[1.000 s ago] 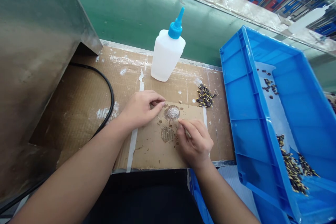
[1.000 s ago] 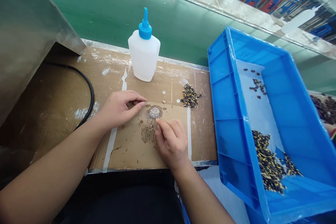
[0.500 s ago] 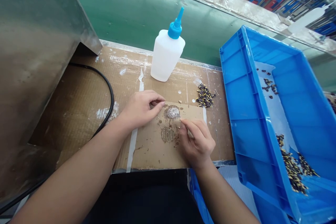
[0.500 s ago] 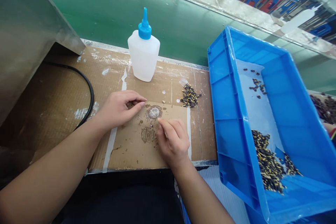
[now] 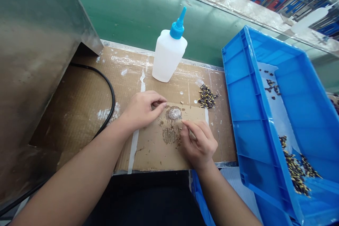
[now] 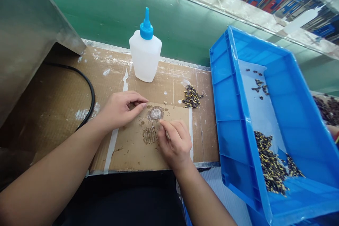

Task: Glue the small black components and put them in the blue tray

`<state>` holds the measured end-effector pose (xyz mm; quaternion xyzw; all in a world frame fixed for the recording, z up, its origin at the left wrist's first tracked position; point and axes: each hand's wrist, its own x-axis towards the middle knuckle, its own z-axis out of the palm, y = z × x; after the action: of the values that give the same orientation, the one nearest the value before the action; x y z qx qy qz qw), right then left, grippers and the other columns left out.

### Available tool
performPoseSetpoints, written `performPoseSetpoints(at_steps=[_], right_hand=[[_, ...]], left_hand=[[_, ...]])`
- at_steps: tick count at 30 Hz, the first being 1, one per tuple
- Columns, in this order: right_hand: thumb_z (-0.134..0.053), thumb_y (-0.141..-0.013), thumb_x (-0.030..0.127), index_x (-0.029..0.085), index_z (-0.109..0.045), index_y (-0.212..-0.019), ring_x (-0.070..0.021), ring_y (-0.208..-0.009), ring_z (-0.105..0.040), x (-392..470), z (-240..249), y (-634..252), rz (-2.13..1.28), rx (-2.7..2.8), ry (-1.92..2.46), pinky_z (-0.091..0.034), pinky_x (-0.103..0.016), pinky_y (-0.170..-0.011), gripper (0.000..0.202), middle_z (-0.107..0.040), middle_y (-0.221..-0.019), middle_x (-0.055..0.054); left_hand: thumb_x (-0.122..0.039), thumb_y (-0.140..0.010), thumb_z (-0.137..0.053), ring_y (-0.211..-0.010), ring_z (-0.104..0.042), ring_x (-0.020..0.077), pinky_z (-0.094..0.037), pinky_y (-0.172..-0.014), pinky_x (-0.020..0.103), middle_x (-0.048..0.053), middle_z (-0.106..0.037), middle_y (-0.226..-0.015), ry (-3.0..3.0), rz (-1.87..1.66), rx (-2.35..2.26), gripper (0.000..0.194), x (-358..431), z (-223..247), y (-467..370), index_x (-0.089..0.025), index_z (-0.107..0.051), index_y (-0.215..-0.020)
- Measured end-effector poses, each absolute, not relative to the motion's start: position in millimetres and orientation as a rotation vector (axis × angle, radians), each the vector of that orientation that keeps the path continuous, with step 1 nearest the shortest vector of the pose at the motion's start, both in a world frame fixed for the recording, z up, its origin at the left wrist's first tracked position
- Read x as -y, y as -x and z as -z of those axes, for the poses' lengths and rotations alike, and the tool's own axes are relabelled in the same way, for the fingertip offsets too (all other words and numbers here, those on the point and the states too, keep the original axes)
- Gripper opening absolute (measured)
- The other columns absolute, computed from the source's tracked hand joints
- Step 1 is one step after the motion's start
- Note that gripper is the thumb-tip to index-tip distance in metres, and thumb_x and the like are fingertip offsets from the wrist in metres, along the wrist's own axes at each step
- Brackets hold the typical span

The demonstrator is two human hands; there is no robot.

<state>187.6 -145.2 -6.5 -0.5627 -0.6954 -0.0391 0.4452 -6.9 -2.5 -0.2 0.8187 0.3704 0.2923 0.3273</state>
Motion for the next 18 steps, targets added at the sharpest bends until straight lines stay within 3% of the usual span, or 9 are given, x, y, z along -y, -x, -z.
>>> performPoseSetpoints(at_steps=[18], right_hand=[[-0.068, -0.099, 0.004, 0.022, -0.073, -0.121, -0.0211, -0.085, -0.069, 146.2, 8.1, -184.2, 0.103, 1.754, 1.434, -0.059, -0.039, -0.079, 0.029, -0.075, -0.095, -0.007]], left_hand=[[-0.027, -0.096, -0.067, -0.087, -0.074, 0.0198, -0.057, -0.081, 0.035, 0.004, -0.082, -0.101, -2.156, -0.76, -0.978, 0.015, 3.2, -1.7, 6.2, -0.022, -0.081, -0.101]])
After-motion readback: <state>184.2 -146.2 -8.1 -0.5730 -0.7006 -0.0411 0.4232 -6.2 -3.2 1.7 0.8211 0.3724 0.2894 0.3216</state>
